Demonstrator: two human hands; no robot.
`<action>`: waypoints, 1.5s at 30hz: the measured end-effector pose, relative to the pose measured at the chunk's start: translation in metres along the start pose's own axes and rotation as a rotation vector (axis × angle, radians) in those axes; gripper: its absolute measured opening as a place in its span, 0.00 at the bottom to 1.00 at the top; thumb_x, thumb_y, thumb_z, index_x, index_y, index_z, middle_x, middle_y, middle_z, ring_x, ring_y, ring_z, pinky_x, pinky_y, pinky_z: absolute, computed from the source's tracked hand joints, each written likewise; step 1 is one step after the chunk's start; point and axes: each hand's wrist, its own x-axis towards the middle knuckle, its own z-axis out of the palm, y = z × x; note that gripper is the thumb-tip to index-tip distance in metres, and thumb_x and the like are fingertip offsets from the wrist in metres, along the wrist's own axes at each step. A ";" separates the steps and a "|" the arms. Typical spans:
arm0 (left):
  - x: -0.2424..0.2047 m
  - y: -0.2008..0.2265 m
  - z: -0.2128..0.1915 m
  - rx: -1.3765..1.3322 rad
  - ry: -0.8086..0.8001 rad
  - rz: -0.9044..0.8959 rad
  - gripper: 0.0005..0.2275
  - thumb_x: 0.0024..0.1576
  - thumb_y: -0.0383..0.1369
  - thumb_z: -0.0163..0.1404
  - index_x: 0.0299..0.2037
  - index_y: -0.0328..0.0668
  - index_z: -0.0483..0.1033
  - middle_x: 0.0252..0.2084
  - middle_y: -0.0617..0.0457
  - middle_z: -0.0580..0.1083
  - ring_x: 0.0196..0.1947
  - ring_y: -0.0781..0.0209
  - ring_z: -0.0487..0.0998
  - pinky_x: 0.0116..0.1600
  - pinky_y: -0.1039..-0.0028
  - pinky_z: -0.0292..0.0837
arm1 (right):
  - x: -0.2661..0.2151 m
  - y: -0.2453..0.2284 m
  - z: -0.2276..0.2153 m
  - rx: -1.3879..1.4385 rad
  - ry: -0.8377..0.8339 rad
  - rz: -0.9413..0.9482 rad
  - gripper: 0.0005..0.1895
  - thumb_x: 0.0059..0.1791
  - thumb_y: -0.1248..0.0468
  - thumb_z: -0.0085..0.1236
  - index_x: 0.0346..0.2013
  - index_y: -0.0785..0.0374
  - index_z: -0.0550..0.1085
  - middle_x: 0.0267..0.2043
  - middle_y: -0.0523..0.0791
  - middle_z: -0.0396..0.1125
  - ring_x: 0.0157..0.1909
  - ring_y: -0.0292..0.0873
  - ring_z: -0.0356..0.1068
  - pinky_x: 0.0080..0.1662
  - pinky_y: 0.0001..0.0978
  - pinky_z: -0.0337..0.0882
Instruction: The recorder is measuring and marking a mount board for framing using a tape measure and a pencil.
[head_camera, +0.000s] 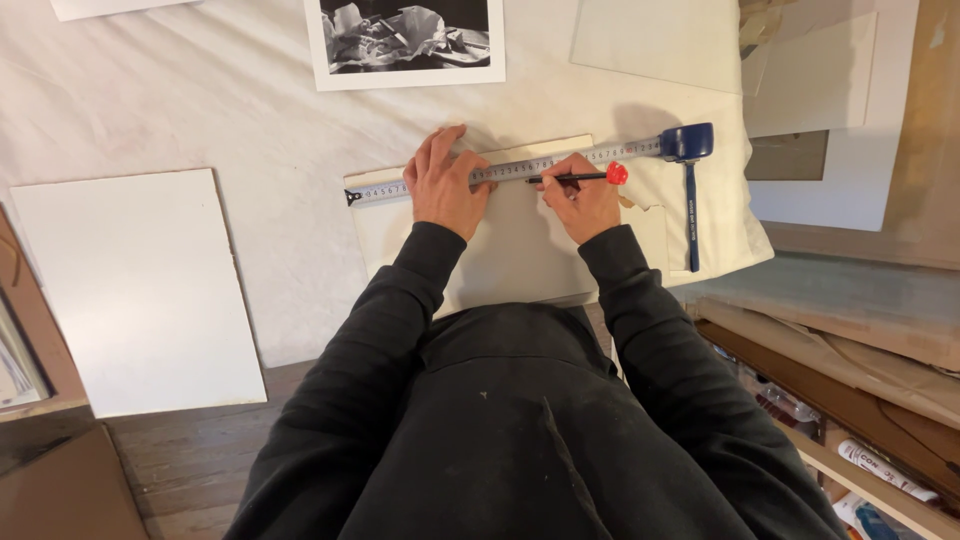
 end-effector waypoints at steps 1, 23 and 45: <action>-0.001 -0.001 0.000 0.002 -0.001 -0.004 0.10 0.45 0.30 0.66 0.35 0.50 0.81 0.66 0.54 0.66 0.70 0.48 0.59 0.68 0.51 0.51 | 0.000 0.001 0.000 0.011 -0.004 -0.001 0.05 0.55 0.68 0.56 0.41 0.69 0.72 0.35 0.47 0.75 0.33 0.32 0.73 0.37 0.23 0.73; -0.004 0.001 -0.008 -0.008 -0.005 -0.025 0.10 0.45 0.31 0.67 0.34 0.50 0.81 0.65 0.54 0.66 0.70 0.47 0.60 0.69 0.51 0.51 | -0.022 -0.071 -0.095 -0.582 0.420 -0.333 0.08 0.58 0.71 0.52 0.52 0.69 0.75 0.51 0.53 0.72 0.55 0.54 0.70 0.57 0.44 0.71; -0.179 -0.062 -0.074 -0.158 0.299 -0.593 0.15 0.55 0.26 0.59 0.53 0.36 0.76 0.55 0.45 0.70 0.45 0.53 0.75 0.47 0.67 0.75 | 0.027 0.002 -0.142 -0.647 0.243 -0.235 0.37 0.46 0.60 0.77 0.61 0.69 0.64 0.50 0.55 0.71 0.48 0.55 0.74 0.52 0.43 0.75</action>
